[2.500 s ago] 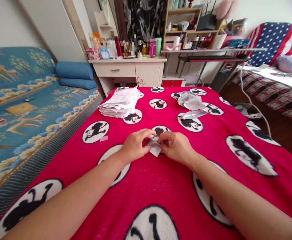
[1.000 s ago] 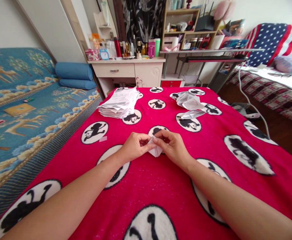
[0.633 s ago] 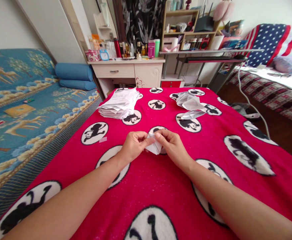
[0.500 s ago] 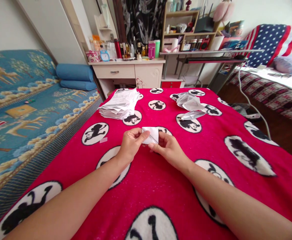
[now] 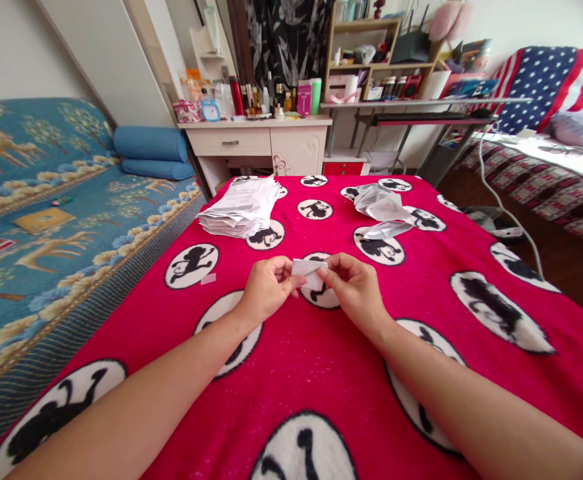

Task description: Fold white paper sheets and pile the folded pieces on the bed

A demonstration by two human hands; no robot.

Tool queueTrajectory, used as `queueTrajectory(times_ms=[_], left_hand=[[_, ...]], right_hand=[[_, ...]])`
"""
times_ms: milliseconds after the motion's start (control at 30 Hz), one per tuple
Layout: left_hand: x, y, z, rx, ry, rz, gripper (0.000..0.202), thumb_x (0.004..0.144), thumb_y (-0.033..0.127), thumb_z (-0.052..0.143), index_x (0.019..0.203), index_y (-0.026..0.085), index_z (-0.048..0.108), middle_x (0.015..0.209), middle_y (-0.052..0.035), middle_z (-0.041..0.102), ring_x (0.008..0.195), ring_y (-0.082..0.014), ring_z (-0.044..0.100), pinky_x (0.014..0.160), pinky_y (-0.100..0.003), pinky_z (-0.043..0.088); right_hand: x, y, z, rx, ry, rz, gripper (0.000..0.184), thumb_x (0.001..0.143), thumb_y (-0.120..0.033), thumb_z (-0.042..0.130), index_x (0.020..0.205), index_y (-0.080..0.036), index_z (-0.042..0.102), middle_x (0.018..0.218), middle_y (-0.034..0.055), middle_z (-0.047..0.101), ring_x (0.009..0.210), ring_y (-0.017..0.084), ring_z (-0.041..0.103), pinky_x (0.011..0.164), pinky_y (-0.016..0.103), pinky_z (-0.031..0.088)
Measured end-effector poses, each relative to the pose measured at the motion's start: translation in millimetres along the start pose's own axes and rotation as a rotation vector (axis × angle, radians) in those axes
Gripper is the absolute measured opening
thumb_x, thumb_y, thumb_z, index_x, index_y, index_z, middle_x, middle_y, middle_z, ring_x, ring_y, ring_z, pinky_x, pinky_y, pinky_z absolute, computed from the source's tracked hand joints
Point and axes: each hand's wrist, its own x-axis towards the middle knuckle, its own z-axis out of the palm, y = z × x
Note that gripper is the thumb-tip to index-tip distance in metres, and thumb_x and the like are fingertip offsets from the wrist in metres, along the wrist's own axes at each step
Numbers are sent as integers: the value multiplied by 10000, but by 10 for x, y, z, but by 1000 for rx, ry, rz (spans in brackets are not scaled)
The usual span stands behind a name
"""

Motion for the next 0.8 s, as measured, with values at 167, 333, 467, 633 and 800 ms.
queueTrajectory(times_ms=[167, 333, 467, 633, 800], left_hand=[[-35, 23, 3, 250, -34, 150, 241, 710, 317, 727, 863, 151, 642, 795, -32, 706, 701, -150, 659, 603, -217, 505], [-28, 44, -18, 313, 26, 282, 221, 794, 337, 666, 939, 171, 690, 894, -47, 708, 793, -137, 649, 634, -196, 490], [-50, 83, -26, 373, 68, 377, 197, 822, 335, 640, 889, 166, 714, 837, -55, 694, 733, -125, 626, 625, -201, 475], [-129, 167, 5, 450, 133, 497, 77, 808, 230, 628, 811, 165, 668, 798, -42, 682, 736, -132, 618, 685, -225, 481], [-190, 216, 23, 461, 149, 513, 83, 796, 168, 592, 873, 178, 620, 770, -11, 672, 682, -111, 616, 679, -213, 489]], right_hand=[[52, -19, -95, -306, -78, -131, 90, 809, -234, 594, 744, -173, 600, 639, 0, 586, 586, 123, 512, 541, 232, 369], [78, 22, -155, -493, -176, -257, 56, 831, -203, 602, 808, -175, 645, 722, 14, 642, 644, 129, 552, 594, 233, 379], [61, 21, -140, -528, -214, -384, 98, 878, -220, 565, 903, -178, 651, 811, 45, 655, 713, 141, 579, 639, 238, 408], [6, -50, -109, -579, -227, -505, 152, 905, -203, 516, 996, -183, 635, 931, 84, 658, 813, 160, 606, 686, 253, 438], [-52, -137, -72, -561, -170, -557, 142, 896, -171, 501, 994, -194, 601, 919, 74, 641, 798, 157, 596, 665, 256, 435]])
